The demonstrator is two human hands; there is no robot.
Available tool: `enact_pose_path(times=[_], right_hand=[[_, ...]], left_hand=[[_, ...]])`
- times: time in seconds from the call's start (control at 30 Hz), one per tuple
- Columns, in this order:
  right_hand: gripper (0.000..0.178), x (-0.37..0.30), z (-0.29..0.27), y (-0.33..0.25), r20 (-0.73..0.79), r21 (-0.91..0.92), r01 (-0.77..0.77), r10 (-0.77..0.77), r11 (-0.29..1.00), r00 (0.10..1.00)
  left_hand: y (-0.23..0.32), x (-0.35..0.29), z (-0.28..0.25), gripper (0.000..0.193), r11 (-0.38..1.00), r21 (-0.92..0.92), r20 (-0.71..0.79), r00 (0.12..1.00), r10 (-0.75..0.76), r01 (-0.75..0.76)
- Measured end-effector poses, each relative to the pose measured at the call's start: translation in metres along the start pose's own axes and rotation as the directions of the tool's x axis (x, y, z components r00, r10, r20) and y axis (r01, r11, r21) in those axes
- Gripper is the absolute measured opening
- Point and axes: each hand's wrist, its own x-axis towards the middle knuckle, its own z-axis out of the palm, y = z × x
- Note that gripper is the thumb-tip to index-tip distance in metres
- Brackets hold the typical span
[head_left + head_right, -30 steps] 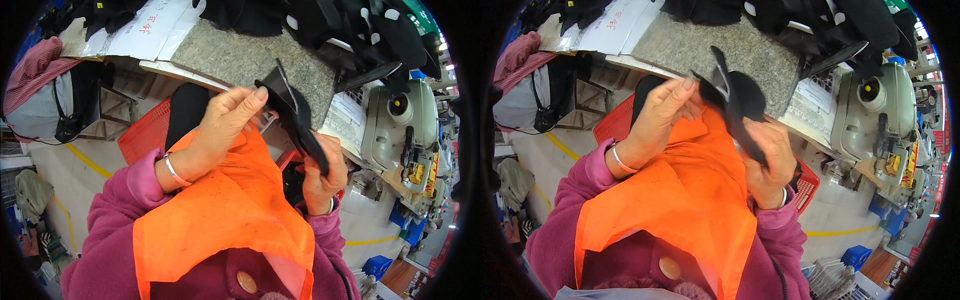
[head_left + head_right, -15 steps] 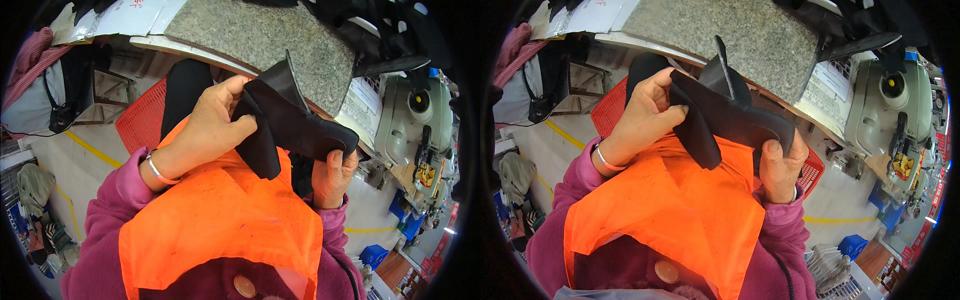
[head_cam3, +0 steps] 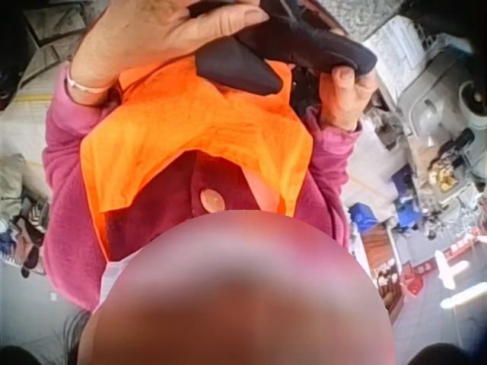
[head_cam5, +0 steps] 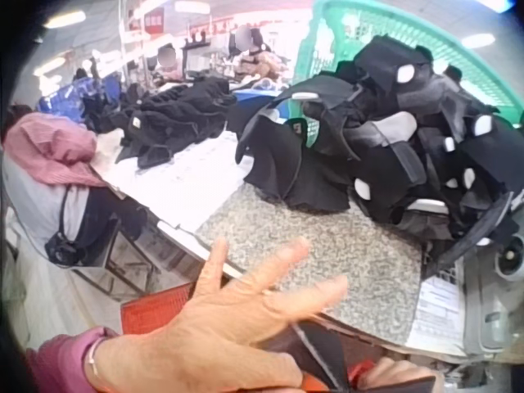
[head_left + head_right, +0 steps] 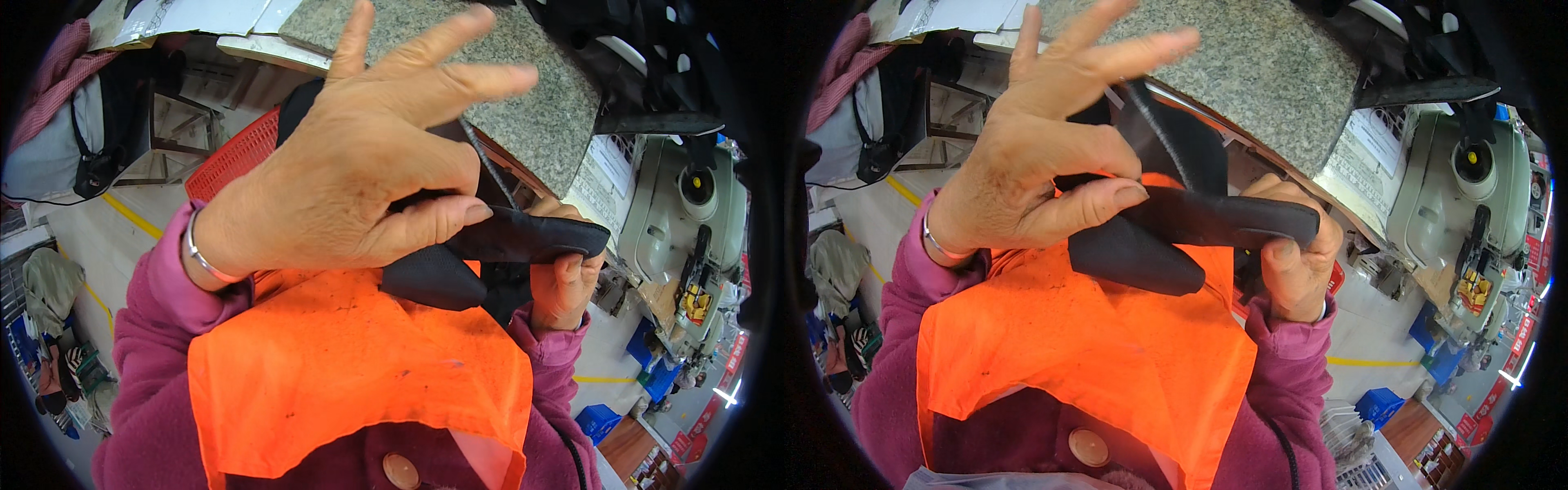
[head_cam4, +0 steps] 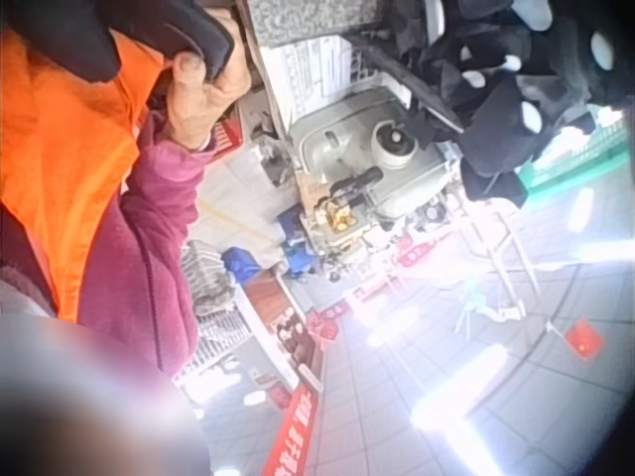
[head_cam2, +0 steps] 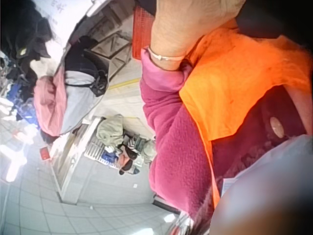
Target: The person picks up black shoe components from a table and a red basket, then folds and aligns the parts by hand. They repeatedly inspect seams and edges, place finished pieces back on the table, and continue handling additional components.
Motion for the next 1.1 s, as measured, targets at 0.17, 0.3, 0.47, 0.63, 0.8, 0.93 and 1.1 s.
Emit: enact_pose_path(times=[0.17,0.3,0.47,0.63,0.8,0.93,1.1], right_hand=[[0.042,0.002,-0.002,0.008,0.006,0.077,-0.046,0.045,0.996,0.999],[0.052,0.018,0.004,-0.008,-0.019,-0.02,-0.113,0.113,0.993,0.993],[0.043,0.059,0.011,-0.045,0.395,-0.526,0.264,-0.042,0.808,0.918],[0.016,0.062,0.031,-0.041,0.449,-0.707,0.373,-0.025,0.601,0.893],[0.017,0.067,0.029,-0.039,0.517,-0.623,0.433,-0.072,0.651,0.853],[0.018,0.072,0.024,-0.039,0.53,-0.582,0.437,-0.087,0.686,0.843],[0.018,0.075,0.02,-0.037,0.523,-0.567,0.41,-0.072,0.714,0.849]], left_hand=[[-0.007,0.004,-0.005,0.007,0.998,-0.051,0.142,0.988,0.052,-0.045],[-0.006,0.006,-0.001,0.007,0.997,-0.065,0.093,0.994,0.053,-0.047],[0.001,0.004,-0.002,0.007,1.0,-0.027,0.123,0.992,0.019,-0.015],[0.003,0.004,-0.002,0.009,0.997,-0.072,0.106,0.994,-0.001,0.008],[-0.004,0.004,-0.013,0.012,0.952,-0.268,0.217,0.972,-0.092,0.15],[-0.019,0.008,-0.017,0.022,0.705,-0.648,0.296,0.948,-0.114,0.287],[-0.039,0.007,-0.019,0.046,0.696,-0.709,0.221,0.973,0.066,0.114]])
